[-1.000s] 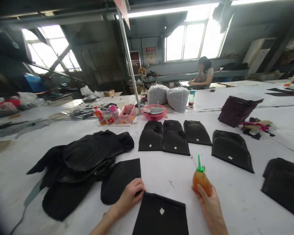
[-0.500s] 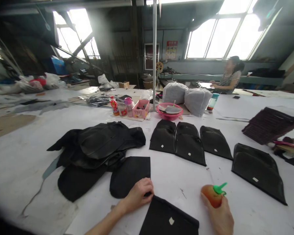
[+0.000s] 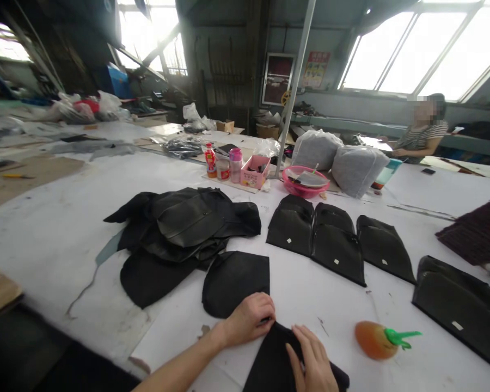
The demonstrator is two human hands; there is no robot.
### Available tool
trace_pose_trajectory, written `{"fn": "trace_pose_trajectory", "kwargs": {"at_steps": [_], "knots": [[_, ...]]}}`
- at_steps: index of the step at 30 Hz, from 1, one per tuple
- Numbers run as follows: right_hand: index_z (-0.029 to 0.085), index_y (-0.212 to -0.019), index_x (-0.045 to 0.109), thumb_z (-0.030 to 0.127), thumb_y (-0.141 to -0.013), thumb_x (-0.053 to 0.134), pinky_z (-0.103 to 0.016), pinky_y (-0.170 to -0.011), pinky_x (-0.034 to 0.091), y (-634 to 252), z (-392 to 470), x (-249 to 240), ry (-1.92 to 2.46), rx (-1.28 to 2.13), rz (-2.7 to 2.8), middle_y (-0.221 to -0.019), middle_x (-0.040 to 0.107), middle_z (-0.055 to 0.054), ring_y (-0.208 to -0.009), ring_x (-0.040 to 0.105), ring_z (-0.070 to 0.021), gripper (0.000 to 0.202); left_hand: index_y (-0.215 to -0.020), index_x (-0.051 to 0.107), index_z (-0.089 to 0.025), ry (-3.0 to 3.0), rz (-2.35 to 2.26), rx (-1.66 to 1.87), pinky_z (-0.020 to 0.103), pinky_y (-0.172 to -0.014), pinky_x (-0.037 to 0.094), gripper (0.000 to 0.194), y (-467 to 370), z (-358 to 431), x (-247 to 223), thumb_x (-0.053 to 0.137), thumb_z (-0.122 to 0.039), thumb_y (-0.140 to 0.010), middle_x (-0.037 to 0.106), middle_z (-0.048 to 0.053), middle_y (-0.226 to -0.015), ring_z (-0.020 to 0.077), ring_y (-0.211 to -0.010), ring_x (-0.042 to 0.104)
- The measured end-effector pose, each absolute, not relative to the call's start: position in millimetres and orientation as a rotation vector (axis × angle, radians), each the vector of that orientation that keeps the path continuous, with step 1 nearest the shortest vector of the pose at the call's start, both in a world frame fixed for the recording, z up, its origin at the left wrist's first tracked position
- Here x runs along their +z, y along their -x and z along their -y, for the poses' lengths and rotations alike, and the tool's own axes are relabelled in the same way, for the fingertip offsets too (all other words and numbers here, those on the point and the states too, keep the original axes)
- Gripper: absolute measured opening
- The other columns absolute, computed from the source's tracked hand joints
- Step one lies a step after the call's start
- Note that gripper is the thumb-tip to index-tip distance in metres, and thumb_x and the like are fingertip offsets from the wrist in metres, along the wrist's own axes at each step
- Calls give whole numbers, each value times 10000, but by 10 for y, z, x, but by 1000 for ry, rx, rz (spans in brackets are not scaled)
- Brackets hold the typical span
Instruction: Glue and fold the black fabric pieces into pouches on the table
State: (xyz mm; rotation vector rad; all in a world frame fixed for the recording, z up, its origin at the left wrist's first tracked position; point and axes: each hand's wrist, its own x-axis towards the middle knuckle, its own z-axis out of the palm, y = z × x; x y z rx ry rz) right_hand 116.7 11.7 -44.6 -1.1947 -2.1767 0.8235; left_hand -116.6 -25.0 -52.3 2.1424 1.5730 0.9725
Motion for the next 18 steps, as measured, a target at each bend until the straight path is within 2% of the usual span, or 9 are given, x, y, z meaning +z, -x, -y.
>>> {"fn": "trace_pose_trajectory", "kwargs": {"at_steps": [5,9,15,18], "knots": [[272,-958,720,661,-976,397,-434,-756,613,-679,-271,-486,1004,708,2400,-884,762,-78,-822,740,-286,506,-890,637,-158,-2220,-1644,903,320,-843,501,62,1161,249,-536,602,-200,-918,698,81,-949,203,-955,635],[273,-824,684,589,-999,368,-361,-669,567,-702,-354,-448,1058,659,2483,-813,736,-59,-756,718,-251,480,-897,652,-155,-2261,-1696,821,344,-895,496,79,1120,219,-514,619,-223,-920,701,76,-945,208,-975,631],[279,-788,653,423,-909,453,-370,-681,546,-788,-583,-400,1200,737,2617,-827,747,-45,-768,722,-264,275,-909,667,-143,-2387,-1749,504,395,-822,503,145,1003,-4,-433,648,-287,-909,690,95,-945,253,-936,634],[279,-785,647,444,-849,529,-357,-673,543,-799,-842,-288,1261,867,2666,-829,740,-30,-751,723,-252,212,-902,680,-142,-2444,-1648,410,382,-739,490,167,1019,-181,-413,652,-306,-891,688,98,-915,259,-898,635]]}}
